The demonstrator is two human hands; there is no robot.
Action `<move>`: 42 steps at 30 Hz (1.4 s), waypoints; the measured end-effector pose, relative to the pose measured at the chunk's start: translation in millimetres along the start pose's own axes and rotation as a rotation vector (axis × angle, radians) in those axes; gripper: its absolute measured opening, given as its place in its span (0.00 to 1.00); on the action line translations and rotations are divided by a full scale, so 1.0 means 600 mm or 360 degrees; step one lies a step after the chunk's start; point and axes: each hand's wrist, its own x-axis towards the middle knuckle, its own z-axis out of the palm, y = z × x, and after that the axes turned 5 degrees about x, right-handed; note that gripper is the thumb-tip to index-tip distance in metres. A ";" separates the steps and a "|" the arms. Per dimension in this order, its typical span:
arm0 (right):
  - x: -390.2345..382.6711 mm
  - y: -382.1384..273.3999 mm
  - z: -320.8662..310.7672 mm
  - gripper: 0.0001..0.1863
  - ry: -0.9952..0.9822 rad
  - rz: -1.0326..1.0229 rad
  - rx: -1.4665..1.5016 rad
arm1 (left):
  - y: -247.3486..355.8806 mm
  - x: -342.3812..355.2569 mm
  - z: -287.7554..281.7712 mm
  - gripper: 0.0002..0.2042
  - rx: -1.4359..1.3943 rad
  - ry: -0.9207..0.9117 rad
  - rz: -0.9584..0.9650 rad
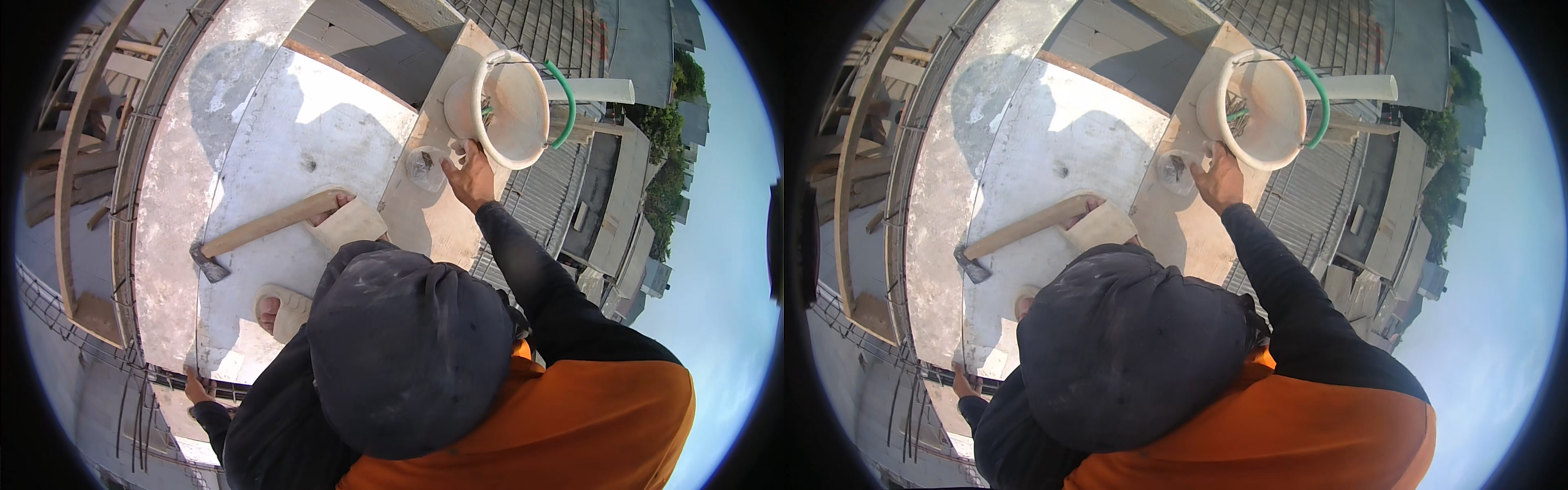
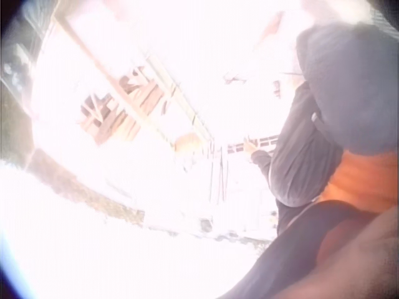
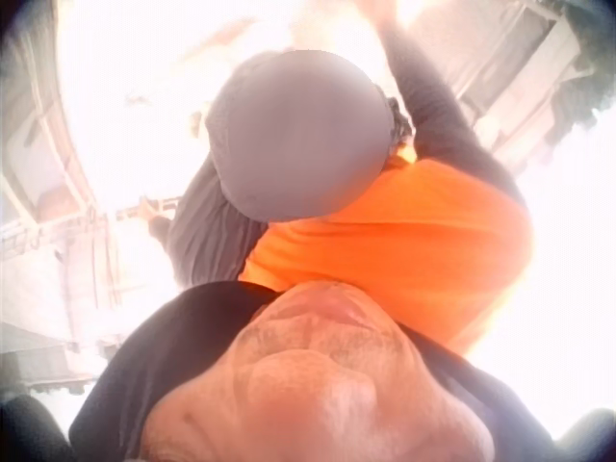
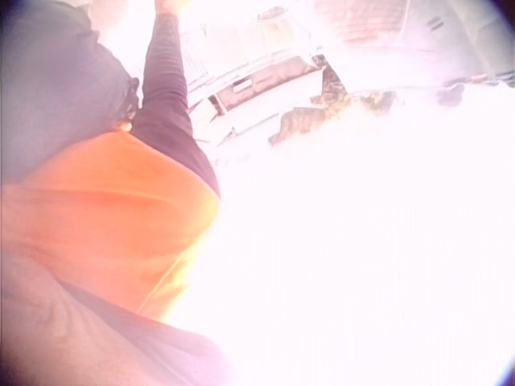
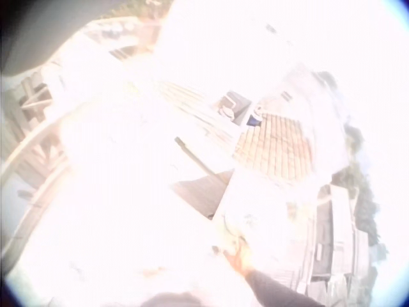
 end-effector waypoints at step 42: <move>0.031 -0.012 0.000 0.15 -0.0805 -0.0189 -0.0729 | -0.029 -0.032 0.069 0.27 -0.0223 0.0342 0.0386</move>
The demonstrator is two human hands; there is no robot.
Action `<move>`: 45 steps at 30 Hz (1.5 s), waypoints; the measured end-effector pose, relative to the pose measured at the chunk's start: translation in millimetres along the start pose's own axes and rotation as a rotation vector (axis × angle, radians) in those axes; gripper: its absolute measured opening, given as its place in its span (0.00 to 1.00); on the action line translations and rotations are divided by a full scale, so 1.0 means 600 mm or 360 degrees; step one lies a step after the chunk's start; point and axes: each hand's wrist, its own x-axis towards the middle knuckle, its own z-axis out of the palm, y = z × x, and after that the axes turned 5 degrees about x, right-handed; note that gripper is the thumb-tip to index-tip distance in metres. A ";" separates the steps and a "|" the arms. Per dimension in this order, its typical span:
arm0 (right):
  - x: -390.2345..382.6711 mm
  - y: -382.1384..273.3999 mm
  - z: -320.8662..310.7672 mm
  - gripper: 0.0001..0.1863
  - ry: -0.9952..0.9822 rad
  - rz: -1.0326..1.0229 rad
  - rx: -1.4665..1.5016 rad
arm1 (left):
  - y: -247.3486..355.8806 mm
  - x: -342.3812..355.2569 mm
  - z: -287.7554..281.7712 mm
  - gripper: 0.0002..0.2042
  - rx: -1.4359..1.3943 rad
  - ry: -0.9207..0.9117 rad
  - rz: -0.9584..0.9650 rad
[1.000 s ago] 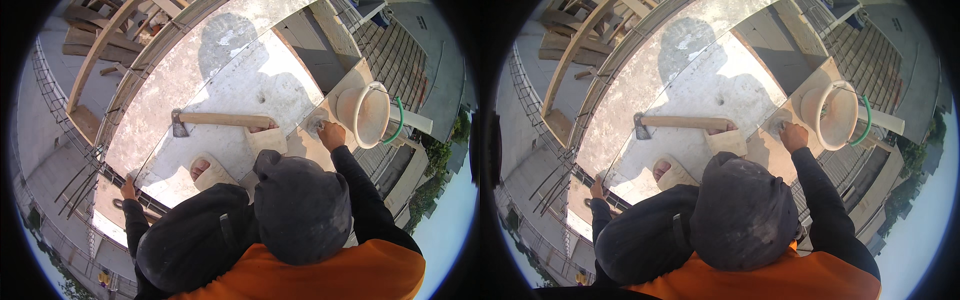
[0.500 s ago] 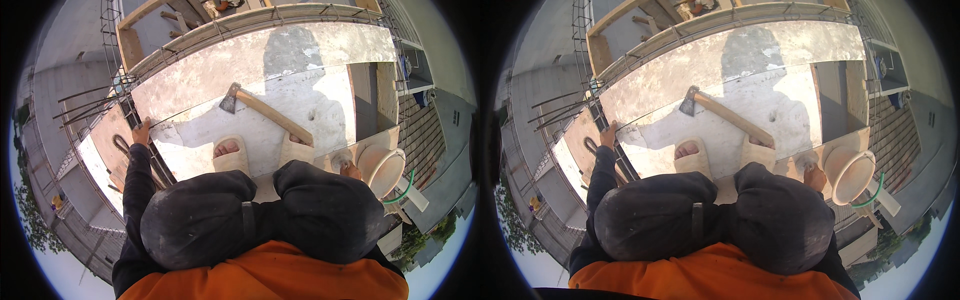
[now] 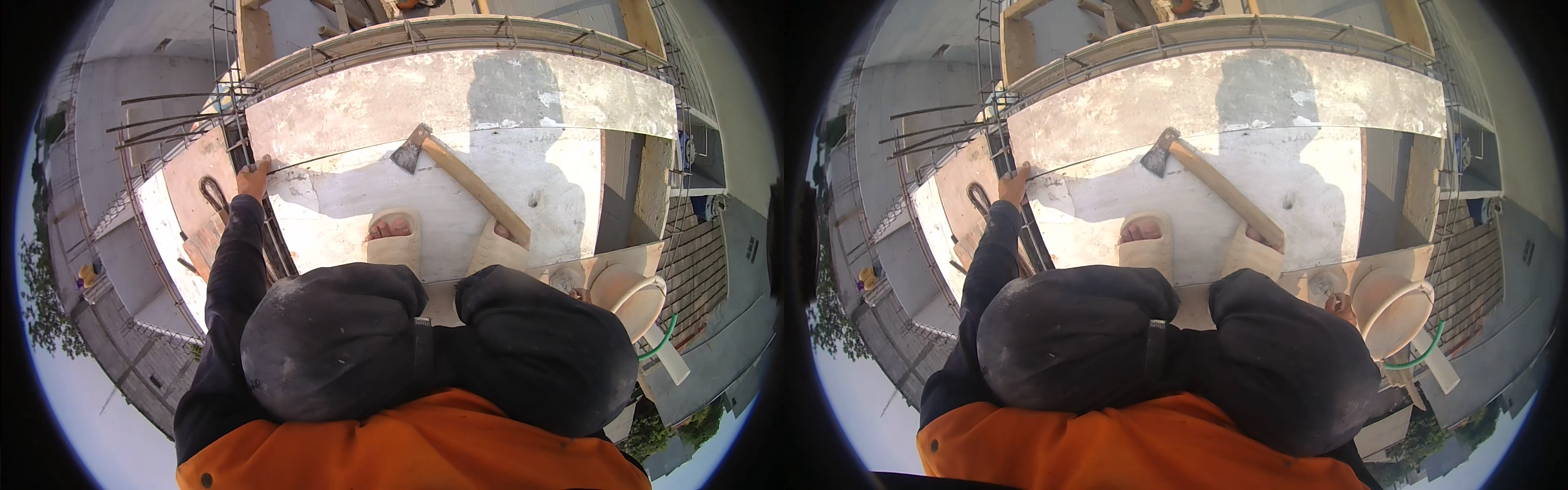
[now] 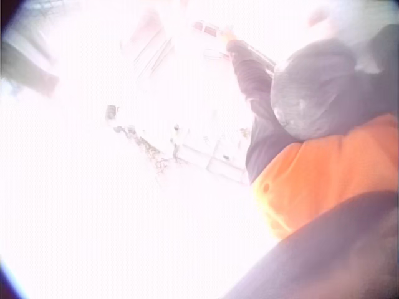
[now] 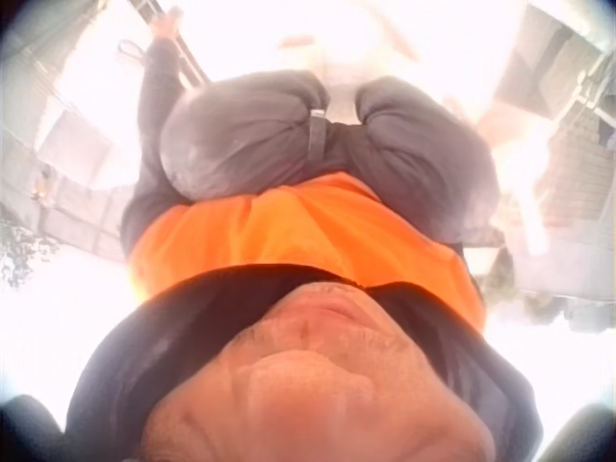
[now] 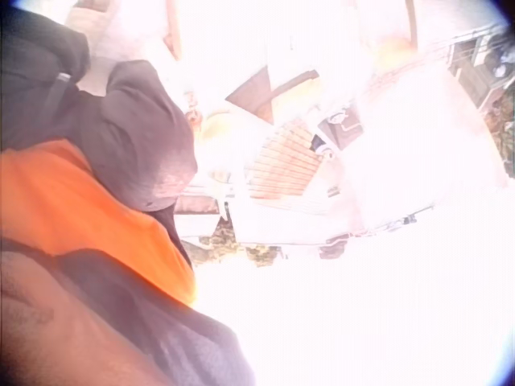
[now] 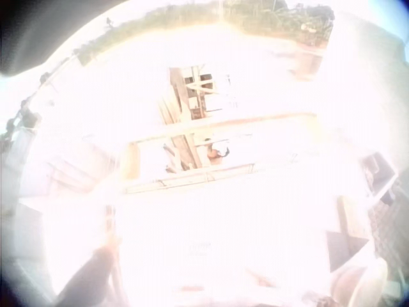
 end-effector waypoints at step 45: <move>-0.044 -0.720 -0.099 0.11 -0.0219 -0.2257 -0.0011 | 0.333 -0.468 0.228 0.29 -0.2271 -0.1996 -0.0184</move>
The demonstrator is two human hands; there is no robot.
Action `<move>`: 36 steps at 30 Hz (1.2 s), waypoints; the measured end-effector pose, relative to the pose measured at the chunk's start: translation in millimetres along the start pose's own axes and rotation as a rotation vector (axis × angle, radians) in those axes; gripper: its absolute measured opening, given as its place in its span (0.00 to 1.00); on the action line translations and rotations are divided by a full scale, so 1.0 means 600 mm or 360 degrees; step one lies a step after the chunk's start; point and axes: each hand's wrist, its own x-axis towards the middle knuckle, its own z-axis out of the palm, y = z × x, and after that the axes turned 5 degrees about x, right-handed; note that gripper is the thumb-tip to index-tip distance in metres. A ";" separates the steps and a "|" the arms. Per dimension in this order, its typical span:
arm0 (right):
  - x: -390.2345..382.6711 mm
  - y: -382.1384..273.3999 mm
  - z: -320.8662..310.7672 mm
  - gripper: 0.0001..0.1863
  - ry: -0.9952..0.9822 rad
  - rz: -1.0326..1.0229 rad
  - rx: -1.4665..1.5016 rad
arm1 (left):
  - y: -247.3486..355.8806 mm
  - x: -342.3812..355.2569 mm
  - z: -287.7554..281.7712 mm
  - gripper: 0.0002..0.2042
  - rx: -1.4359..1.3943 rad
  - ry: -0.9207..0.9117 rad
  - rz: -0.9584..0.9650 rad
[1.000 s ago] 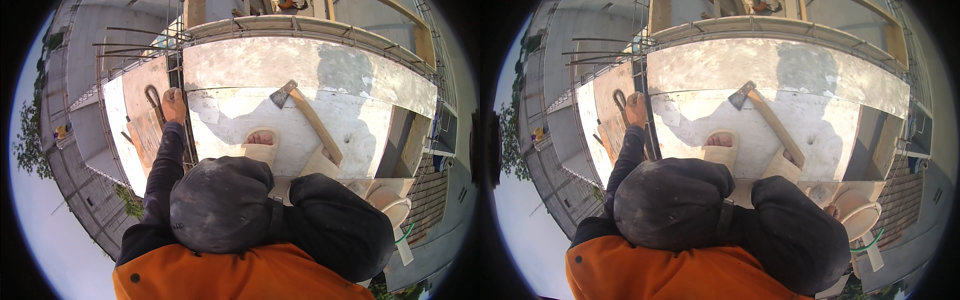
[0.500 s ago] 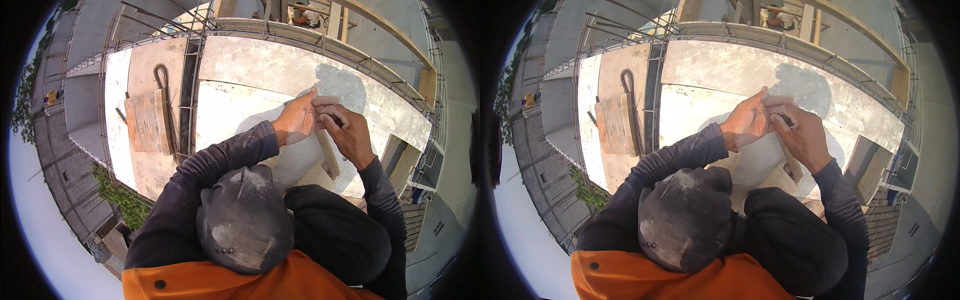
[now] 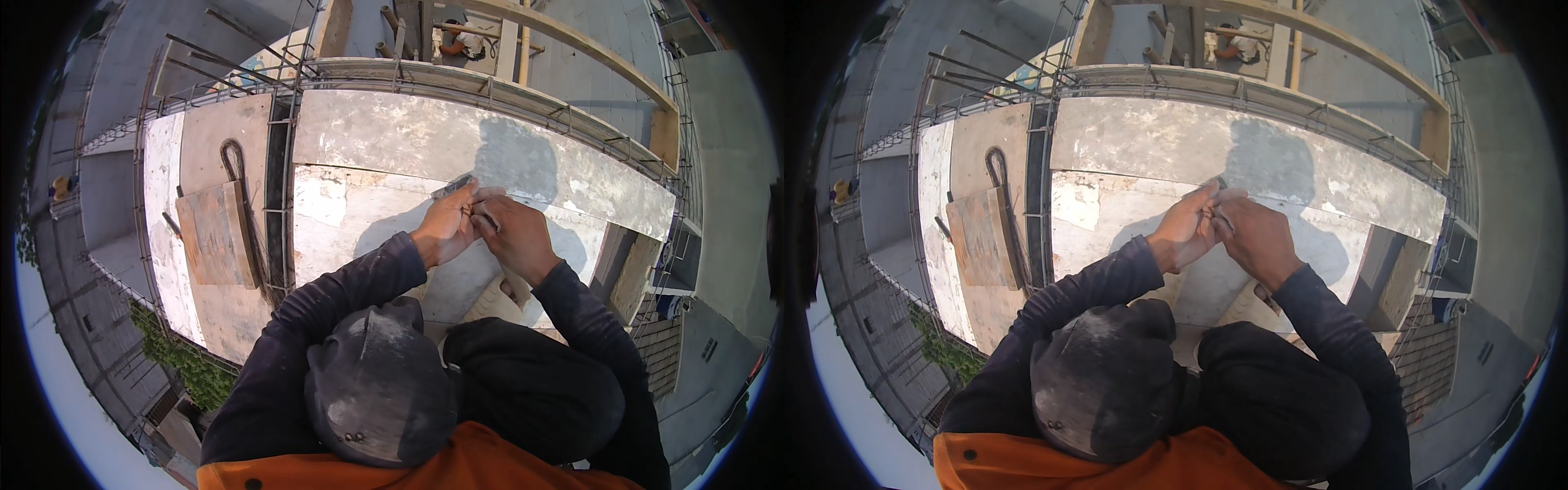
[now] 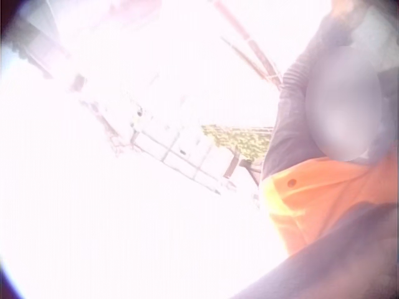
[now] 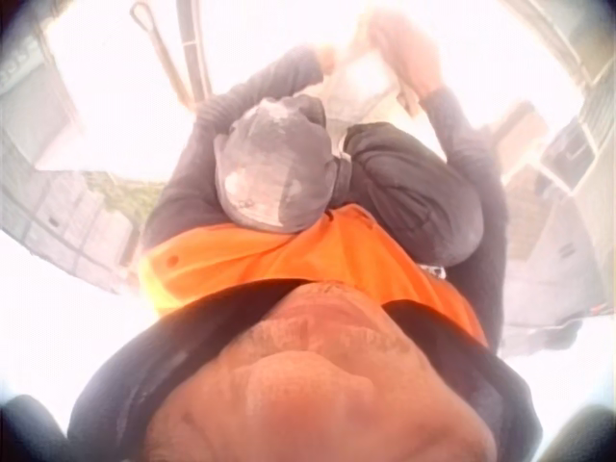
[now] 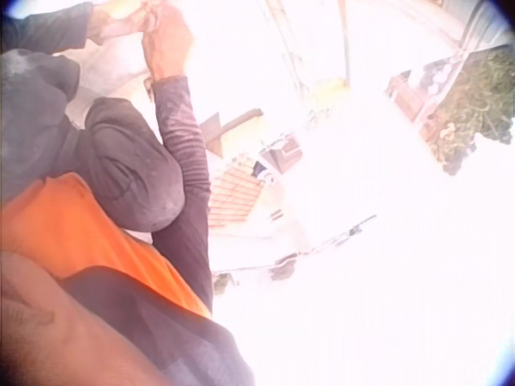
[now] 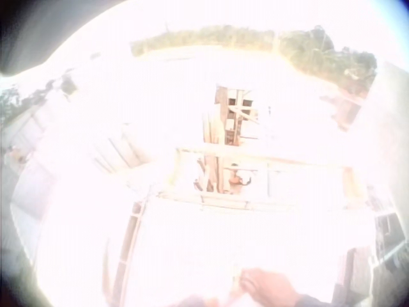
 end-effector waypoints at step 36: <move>-0.142 0.142 0.123 0.28 -0.0077 0.1122 0.0454 | 0.078 -0.029 -0.129 0.08 0.1191 0.0969 0.0391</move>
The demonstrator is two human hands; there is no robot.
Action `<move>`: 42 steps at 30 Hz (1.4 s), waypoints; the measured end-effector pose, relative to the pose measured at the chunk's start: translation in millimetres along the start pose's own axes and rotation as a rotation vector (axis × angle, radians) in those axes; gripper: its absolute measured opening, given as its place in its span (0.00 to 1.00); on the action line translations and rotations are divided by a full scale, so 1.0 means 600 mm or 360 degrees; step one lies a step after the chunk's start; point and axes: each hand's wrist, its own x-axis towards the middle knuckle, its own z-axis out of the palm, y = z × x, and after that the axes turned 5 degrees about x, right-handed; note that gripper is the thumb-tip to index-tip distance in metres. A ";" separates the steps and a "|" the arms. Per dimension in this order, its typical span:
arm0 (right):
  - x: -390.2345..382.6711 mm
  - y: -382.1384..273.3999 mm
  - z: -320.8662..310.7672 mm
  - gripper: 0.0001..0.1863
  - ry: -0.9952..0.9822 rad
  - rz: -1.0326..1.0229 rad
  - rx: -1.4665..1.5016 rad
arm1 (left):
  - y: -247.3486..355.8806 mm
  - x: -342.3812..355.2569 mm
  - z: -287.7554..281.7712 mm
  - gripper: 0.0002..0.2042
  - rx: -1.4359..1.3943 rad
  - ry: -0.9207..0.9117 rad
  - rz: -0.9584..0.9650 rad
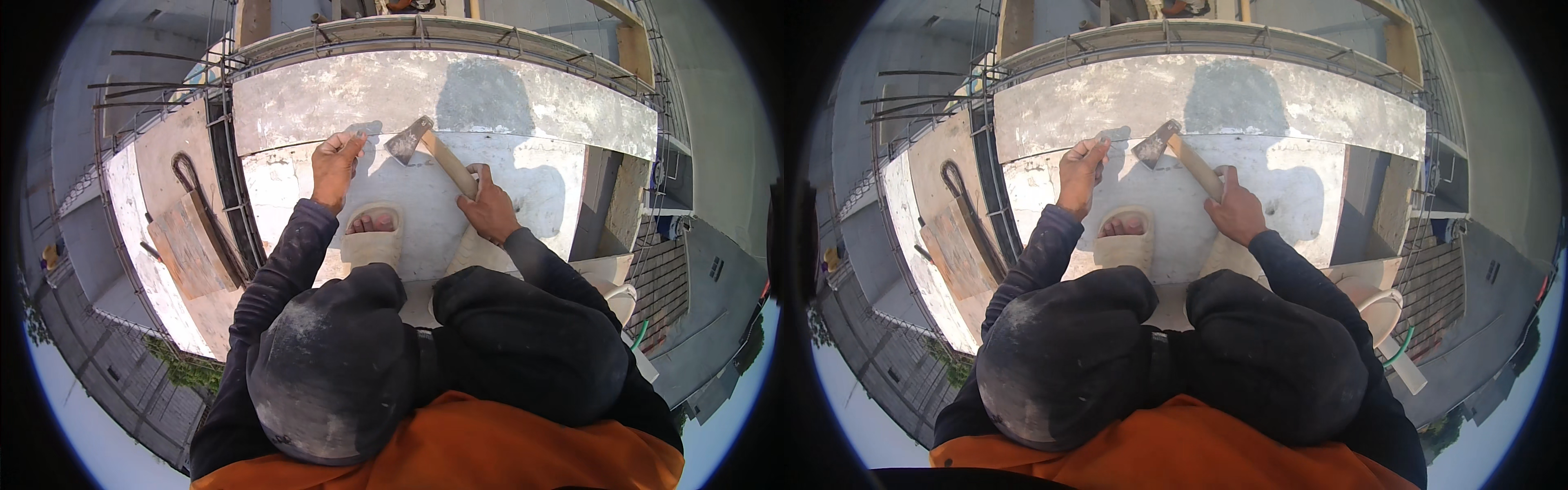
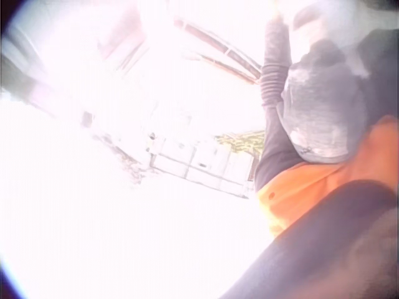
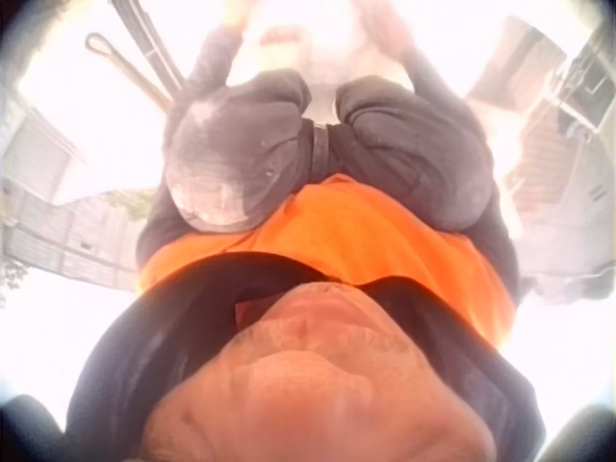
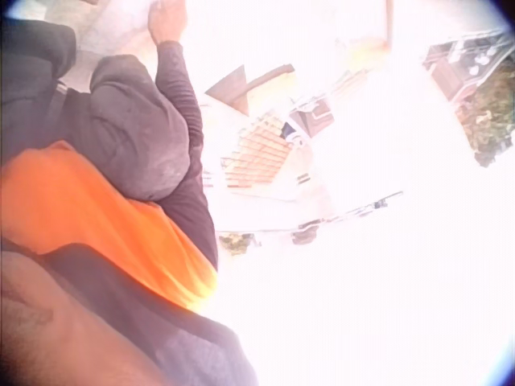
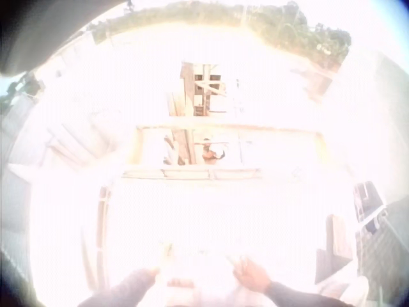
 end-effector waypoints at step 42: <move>-0.013 -0.117 -0.068 0.32 -0.0075 -0.0300 -0.0029 | -0.057 0.094 0.078 0.15 0.1383 0.0017 0.0864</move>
